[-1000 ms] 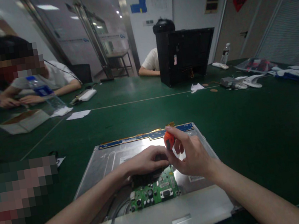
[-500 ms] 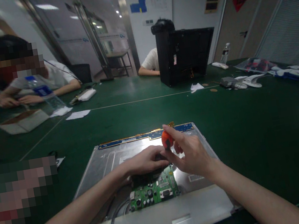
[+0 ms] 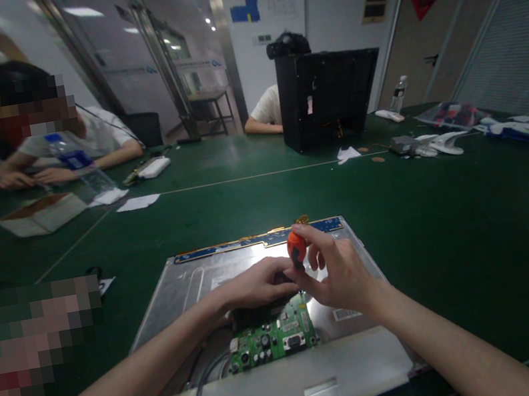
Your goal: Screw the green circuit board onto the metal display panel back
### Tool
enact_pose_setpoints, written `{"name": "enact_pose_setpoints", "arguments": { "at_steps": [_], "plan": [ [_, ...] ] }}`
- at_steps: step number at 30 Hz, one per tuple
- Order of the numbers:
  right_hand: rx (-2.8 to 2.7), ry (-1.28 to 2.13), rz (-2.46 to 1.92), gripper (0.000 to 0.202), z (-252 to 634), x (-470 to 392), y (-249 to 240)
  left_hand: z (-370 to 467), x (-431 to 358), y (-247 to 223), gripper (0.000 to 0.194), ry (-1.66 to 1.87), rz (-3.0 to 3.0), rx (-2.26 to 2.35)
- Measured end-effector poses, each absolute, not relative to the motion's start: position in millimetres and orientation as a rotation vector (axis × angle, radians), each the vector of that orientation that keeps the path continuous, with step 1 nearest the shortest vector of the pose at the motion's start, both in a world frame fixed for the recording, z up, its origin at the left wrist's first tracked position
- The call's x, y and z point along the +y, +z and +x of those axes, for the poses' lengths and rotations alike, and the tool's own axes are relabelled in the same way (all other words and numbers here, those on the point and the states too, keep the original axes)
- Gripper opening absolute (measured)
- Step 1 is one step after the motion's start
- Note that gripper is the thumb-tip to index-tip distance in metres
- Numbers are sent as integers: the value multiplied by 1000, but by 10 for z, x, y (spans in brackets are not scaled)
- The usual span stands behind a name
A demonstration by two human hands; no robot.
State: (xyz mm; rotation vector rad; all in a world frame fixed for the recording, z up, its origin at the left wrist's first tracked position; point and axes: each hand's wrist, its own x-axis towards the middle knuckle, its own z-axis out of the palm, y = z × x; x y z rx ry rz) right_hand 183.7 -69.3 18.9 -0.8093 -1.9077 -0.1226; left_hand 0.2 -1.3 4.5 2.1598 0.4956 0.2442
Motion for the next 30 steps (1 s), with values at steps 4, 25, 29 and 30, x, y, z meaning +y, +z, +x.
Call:
{"name": "enact_pose_setpoints", "arguments": {
  "at_steps": [4,25,29,30],
  "plan": [
    [-1904,-132,-811,60,1848,-674,169,1,-15,63,2,248,2163,496],
    [-1922,-107,-827,65,1824,-703,210,3,-18,45,6,249,2158,489],
    [-1917,-152,-800,62,1827,-691,214,-1,-6,42,2,248,2164,492],
    [-1915,-163,-800,61,1829,-688,211,-3,-4,40,2,248,2165,492]
  ]
}}
